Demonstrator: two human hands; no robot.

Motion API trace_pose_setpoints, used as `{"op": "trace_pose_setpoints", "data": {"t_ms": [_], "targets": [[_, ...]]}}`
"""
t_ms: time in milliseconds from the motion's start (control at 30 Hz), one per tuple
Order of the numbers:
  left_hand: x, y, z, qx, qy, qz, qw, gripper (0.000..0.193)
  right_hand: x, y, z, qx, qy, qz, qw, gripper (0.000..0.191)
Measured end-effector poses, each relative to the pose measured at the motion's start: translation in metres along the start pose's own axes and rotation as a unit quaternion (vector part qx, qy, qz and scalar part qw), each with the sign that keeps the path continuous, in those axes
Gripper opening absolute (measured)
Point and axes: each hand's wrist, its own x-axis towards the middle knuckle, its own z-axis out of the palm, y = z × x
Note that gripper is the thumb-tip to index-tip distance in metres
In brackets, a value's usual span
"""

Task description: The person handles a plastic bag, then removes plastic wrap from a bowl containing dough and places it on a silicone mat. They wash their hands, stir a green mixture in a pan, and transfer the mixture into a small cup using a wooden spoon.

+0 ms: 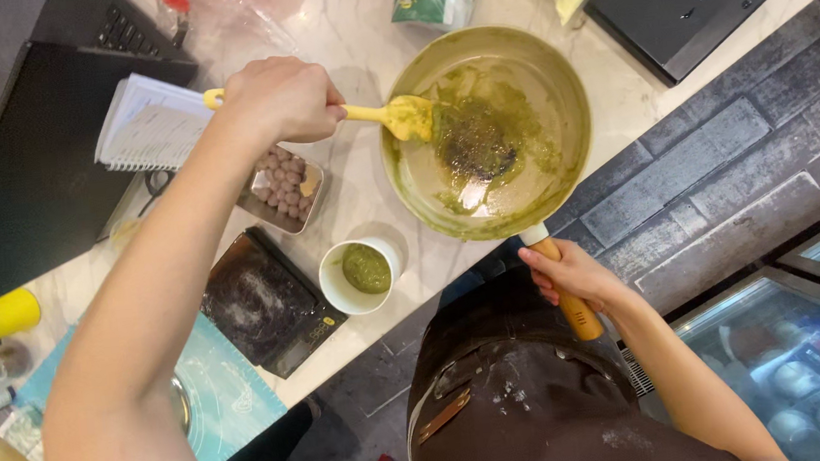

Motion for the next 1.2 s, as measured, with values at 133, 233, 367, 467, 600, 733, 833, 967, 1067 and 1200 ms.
{"op": "trace_pose_setpoints", "data": {"t_ms": [133,233,367,467,600,733,833,967,1067,1200], "targets": [[0.005,0.006,-0.005,0.017,-0.026,-0.003,1.0,0.027,-0.005,-0.006,0.002,-0.007,-0.007,0.008,1.0,0.037],[0.007,0.005,-0.003,0.007,-0.026,0.001,1.0,0.028,-0.007,-0.01,0.003,-0.015,0.0,0.017,1.0,0.037],[0.012,0.011,0.001,-0.03,-0.024,0.009,0.999,0.029,-0.009,-0.013,0.003,-0.028,-0.009,0.01,1.0,0.037],[0.018,0.038,0.005,-0.055,-0.043,0.059,0.996,0.027,-0.009,-0.011,0.003,-0.018,-0.003,0.014,1.0,0.036],[0.014,0.086,0.017,-0.049,0.008,0.129,0.99,0.026,-0.006,-0.005,0.002,-0.008,-0.012,-0.006,1.0,0.038],[-0.012,0.071,0.023,-0.098,0.02,0.077,0.992,0.026,-0.001,0.001,0.0,0.004,-0.015,-0.013,1.0,0.038],[-0.041,0.03,0.024,-0.116,0.058,0.004,0.992,0.026,0.0,0.003,0.0,0.009,-0.009,-0.019,1.0,0.039],[-0.057,0.01,0.036,-0.157,0.012,-0.094,0.983,0.029,-0.002,0.002,0.001,0.006,-0.016,-0.011,1.0,0.039],[-0.043,0.013,0.039,-0.134,0.026,-0.077,0.988,0.029,-0.004,0.0,0.002,0.004,-0.018,-0.009,1.0,0.038],[-0.008,0.009,0.027,-0.088,0.022,-0.038,0.995,0.028,-0.004,-0.003,0.002,-0.018,-0.013,0.005,1.0,0.037]]}}
